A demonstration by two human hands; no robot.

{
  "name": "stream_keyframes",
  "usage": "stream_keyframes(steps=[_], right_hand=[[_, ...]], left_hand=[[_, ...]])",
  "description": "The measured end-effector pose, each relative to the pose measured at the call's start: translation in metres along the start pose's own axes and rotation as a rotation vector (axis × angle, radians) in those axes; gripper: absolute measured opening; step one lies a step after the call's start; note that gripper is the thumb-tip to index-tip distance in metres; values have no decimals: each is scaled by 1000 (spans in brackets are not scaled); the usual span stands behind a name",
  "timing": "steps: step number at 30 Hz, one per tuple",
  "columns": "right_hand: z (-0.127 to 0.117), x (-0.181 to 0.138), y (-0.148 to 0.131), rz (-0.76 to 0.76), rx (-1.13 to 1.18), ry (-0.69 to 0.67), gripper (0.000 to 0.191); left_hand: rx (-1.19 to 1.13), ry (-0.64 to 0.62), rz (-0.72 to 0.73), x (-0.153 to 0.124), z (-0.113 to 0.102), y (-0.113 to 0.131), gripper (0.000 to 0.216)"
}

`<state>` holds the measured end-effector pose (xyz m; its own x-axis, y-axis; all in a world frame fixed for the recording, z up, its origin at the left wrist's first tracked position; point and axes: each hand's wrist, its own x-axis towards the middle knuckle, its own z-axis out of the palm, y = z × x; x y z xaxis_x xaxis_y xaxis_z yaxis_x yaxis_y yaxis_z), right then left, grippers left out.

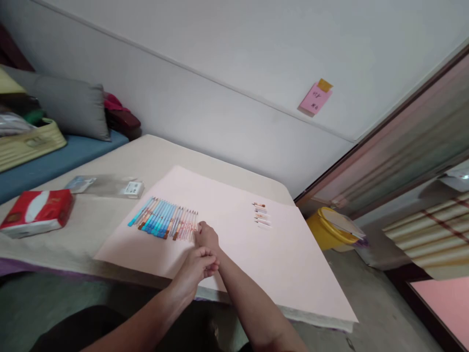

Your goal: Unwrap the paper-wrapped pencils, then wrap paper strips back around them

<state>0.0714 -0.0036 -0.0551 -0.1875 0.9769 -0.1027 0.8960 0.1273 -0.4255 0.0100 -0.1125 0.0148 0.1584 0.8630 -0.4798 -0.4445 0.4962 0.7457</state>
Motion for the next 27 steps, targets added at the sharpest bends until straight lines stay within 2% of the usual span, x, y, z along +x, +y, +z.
stream_keyframes(steps=[6, 15, 20, 24, 26, 27], right_hand=[[3, 3, -5, 168, -99, 48, 24], [5, -5, -6, 209, -5, 58, 13], [-15, -20, 10, 235, 266, 6, 5], [-38, -56, 27, 209, 548, -83, 19], [-47, -76, 33, 191, 695, -134, 23], [-51, -85, 35, 185, 819, -173, 23]], left_hand=[[-80, -14, 14, -8, 0, 9, 11], [-64, 12, -1, 0, -2, 3, 14], [-68, 72, 1, 9, -9, -7, 15], [-122, 257, 58, 21, -16, -13, 24], [-173, 269, 54, 27, -19, -12, 25], [-205, 229, 57, 30, -20, -11, 23]])
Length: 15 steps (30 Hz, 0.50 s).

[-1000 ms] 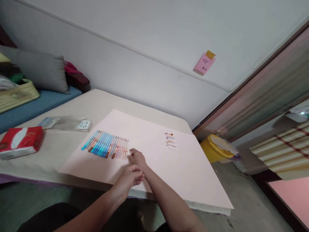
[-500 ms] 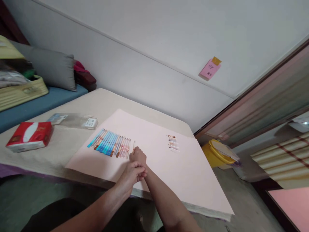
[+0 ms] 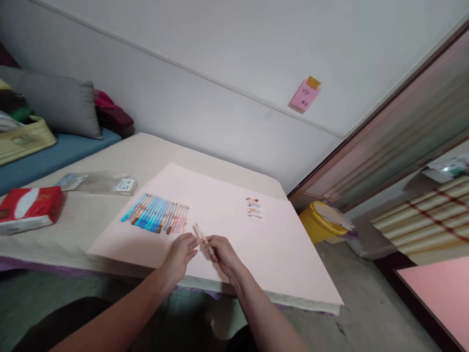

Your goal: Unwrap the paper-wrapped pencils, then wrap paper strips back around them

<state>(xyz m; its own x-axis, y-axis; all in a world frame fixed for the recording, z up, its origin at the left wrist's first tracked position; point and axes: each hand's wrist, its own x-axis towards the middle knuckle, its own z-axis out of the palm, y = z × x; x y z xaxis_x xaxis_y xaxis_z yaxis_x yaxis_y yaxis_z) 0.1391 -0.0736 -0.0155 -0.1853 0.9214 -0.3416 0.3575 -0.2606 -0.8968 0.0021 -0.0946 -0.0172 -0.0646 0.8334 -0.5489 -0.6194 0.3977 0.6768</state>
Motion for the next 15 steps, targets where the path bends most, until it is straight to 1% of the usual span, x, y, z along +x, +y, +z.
stream_keyframes(steps=[3, 4, 6, 7, 10, 13, 15], right_hand=[[-3, -20, 3, 25, 440, -192, 22], [-3, -24, 3, 36, 543, -242, 21], [-1, -29, 4, 65, 632, -291, 17], [1, -30, 5, 86, 652, -300, 16], [6, -34, 5, 115, 658, -300, 26], [11, -37, 6, 32, 537, -214, 29], [14, -39, 8, -43, 394, -135, 30]], left_hand=[[-107, -187, -52, 5, -1, 3, 19], [-125, -243, -65, 5, -1, 3, 19], [-128, -311, -76, 4, -1, 3, 19], [-116, -332, -79, 3, -1, 2, 18], [-62, -385, -95, 1, -1, -1, 18], [-8, -435, -79, 1, -2, -4, 19], [10, -401, -62, 1, -2, -6, 19]])
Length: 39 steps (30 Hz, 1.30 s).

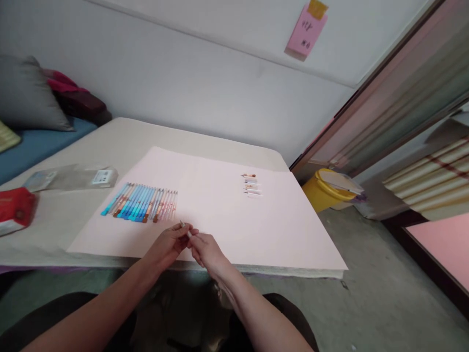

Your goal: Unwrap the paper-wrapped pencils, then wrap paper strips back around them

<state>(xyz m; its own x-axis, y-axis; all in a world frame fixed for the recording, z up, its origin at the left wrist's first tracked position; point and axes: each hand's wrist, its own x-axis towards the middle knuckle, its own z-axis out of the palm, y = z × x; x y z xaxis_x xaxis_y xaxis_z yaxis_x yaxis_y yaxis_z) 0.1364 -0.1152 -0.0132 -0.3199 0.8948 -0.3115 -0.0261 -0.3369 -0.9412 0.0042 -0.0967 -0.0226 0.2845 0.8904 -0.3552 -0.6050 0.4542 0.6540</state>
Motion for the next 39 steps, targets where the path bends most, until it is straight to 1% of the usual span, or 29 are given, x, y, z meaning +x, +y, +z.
stream_keyframes(steps=[2, 4, 6, 7, 9, 10, 13, 15, 17, 21, 23, 25, 27, 28, 31, 33, 37, 39], right_hand=[[2, 0, 3, -66, -139, 41, 31], [2, 0, 3, -88, -218, 66, 32], [1, 2, 1, -65, -224, 70, 36], [0, 2, -1, -46, -207, 65, 37], [-2, 3, -4, -23, -170, 44, 36], [-3, 2, -6, -27, -162, 34, 34], [-4, 0, -6, -81, -196, 27, 32], [-3, -1, -5, -101, -232, 31, 33], [-3, -2, -4, -86, -241, 38, 33], [-4, -1, -5, -43, -190, 52, 29], [-4, 0, -6, -26, -176, 42, 28], [-4, 0, -6, -9, -170, 32, 28], [-4, -1, -7, 5, -170, 37, 28], [-4, -1, -7, 9, -170, 44, 28], [-5, -2, -8, 11, -152, 73, 28], [-5, -3, -9, 11, -130, 78, 28], [-4, -4, -10, 26, -131, 54, 27], [-4, -4, -10, 25, -140, 57, 27]], left_hand=[[14, 82, 13, 0, 2, -1, 19], [5, 138, 17, -1, 4, -1, 17], [-53, 123, 4, -2, 6, 1, 18], [-89, 98, -1, -2, 7, 3, 22], [-129, 59, 2, -2, 7, 4, 30], [-122, 57, 9, -3, 7, 5, 29], [-40, 96, 38, -3, 5, 4, 19], [4, 110, 54, -4, 5, 3, 16], [-2, 112, 55, -4, 5, 3, 18], [-83, 94, 27, -3, 4, 6, 29], [-65, 98, 36, -1, 2, 6, 25], [-7, 139, 47, 0, 0, 6, 21], [36, 167, 37, 0, 0, 6, 21], [34, 158, 26, 0, 0, 6, 23], [-38, 75, 4, -1, 3, 6, 30], [-51, 54, 10, -1, 3, 6, 29], [61, 133, 35, 0, 0, 4, 21], [73, 142, 30, 0, 0, 3, 22]])
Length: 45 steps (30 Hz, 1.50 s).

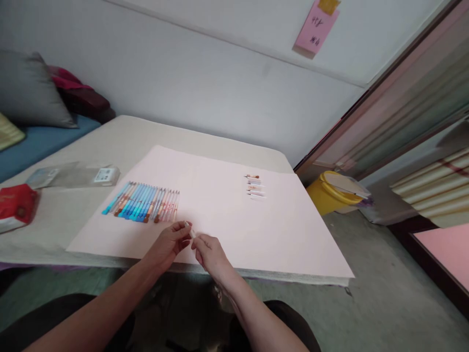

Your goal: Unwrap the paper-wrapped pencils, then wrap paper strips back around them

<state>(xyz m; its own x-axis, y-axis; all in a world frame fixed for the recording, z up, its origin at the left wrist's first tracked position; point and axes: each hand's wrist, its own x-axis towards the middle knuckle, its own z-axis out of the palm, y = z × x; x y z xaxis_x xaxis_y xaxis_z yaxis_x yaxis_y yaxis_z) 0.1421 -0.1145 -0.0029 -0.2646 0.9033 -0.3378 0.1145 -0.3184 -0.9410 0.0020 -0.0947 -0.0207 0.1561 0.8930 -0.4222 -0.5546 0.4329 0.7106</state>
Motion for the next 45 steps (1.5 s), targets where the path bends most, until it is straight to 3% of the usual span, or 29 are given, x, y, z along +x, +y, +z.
stream_keyframes(steps=[5, 10, 15, 20, 25, 30, 36, 40, 45], right_hand=[[-2, 1, 2, -21, -5, 14, 28], [-1, 1, 3, -2, -23, 0, 27], [-2, 1, 4, -21, -20, 16, 29], [-2, 1, 4, -23, -18, -1, 28], [-1, 1, 3, -26, -6, 27, 30], [-1, 0, 2, -9, -17, 6, 30], [-1, 0, 2, -18, -6, 27, 28], [0, -1, 1, -12, -12, 7, 27], [-1, 0, 4, -26, -1, 20, 28]], left_hand=[[-95, -74, -6, 0, 1, 1, 30], [-3, 9, -1, 2, -1, 0, 27], [-85, -75, -10, 2, -1, 0, 31], [-11, -6, -8, 1, -1, 0, 28], [-38, -92, -39, 0, 0, -1, 35], [33, -17, -20, 0, 0, -4, 35], [-87, -76, -14, 0, 1, -1, 36], [19, -2, -5, 0, 0, -2, 34], [-83, -63, -16, -2, 3, -1, 36]])
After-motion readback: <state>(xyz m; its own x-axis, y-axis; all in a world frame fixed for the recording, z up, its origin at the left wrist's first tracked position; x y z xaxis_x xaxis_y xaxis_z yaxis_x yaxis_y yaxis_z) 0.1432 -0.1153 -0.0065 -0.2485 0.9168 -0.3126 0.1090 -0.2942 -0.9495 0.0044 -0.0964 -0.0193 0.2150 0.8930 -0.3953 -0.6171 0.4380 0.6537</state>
